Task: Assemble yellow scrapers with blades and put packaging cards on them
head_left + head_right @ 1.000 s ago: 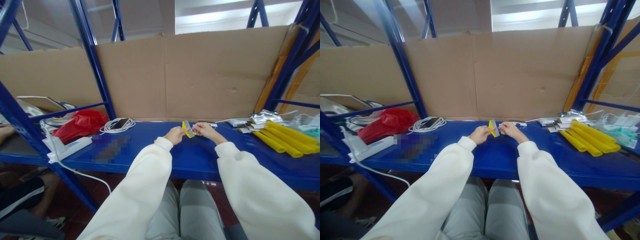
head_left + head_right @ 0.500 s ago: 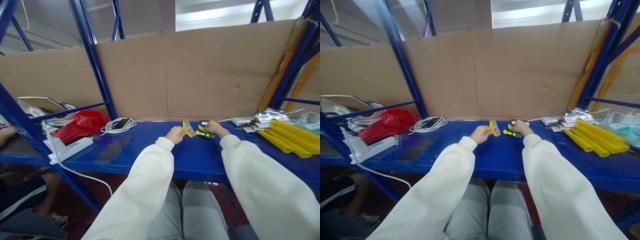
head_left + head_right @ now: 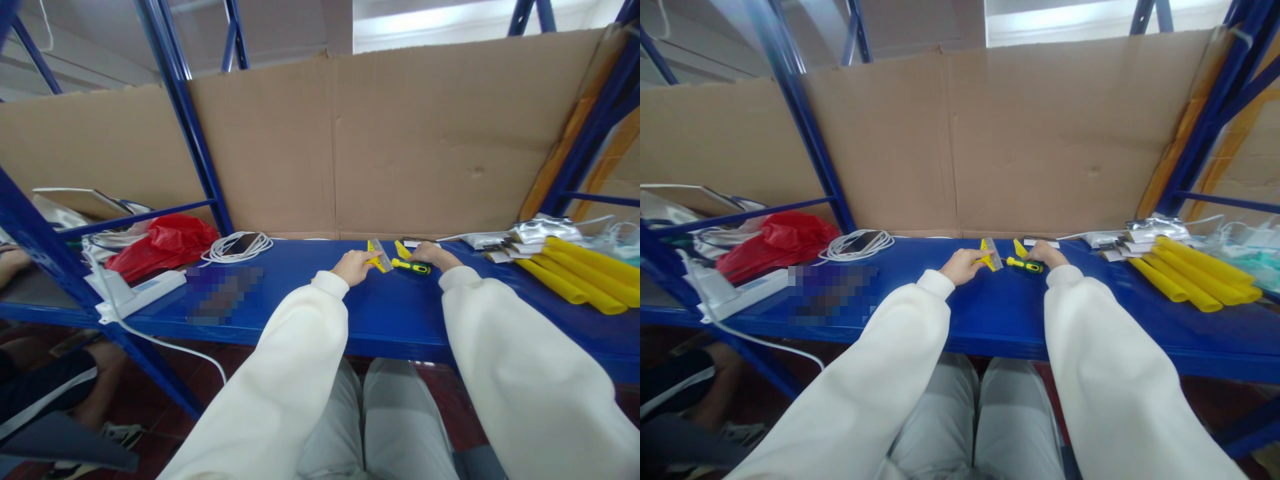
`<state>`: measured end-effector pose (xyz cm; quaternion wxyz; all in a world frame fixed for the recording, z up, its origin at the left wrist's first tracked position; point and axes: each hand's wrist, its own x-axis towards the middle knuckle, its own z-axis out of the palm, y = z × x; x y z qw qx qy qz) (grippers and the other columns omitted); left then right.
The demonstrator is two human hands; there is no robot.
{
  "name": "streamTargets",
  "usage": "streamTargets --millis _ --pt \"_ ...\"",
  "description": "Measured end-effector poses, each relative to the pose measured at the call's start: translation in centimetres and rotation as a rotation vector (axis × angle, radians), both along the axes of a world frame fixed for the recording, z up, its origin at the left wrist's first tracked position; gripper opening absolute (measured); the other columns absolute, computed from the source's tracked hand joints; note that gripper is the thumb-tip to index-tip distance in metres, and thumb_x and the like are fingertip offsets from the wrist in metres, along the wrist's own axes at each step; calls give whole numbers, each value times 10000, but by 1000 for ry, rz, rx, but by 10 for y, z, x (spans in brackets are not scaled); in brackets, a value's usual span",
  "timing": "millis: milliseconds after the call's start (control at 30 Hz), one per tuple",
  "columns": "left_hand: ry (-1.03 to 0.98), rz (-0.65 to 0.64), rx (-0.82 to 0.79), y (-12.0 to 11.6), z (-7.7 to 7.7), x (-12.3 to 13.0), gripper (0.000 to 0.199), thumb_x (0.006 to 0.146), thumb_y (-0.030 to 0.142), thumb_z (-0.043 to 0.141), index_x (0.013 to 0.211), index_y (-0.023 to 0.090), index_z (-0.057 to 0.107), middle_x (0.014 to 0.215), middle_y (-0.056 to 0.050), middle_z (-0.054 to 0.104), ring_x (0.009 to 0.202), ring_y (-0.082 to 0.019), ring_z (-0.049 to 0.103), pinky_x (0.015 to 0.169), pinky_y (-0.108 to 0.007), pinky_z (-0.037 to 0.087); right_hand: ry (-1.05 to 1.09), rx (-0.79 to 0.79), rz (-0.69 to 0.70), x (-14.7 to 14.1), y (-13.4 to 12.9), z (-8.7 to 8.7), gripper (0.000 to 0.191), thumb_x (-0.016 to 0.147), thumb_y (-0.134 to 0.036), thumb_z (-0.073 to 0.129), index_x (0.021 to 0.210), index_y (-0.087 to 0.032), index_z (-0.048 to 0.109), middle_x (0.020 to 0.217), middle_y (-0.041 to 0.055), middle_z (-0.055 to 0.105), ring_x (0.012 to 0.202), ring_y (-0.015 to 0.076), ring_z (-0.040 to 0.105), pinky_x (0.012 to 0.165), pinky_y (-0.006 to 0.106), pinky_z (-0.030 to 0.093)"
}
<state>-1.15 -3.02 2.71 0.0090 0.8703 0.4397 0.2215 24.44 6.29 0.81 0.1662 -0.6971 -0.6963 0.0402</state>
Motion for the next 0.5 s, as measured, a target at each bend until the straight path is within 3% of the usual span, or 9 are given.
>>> streamTargets --millis 133,300,500 --pt "-18 -2 -5 -1 1 -1 424 915 182 586 1329 267 609 1280 -66 661 1186 -231 624 1022 -343 476 -70 34 26 -10 -17 8 41 703 -230 742 716 -196 761 689 77 718 744 230 691 637 264 492" --pt "-12 -2 -18 -2 2 -1 459 916 181 582 1362 286 576 1304 -52 647 1213 -221 605 1053 -335 446 -231 63 -58 -27 -44 25 225 802 -143 608 957 -146 772 1005 162 743 996 272 689 801 290 497" --pt "-19 14 -29 -3 2 -1 482 911 175 590 1379 286 558 1304 -60 646 1217 -232 602 1050 -346 447 -167 295 -126 -35 -61 31 325 938 -207 432 1092 -107 700 1023 215 724 968 295 691 808 339 488"
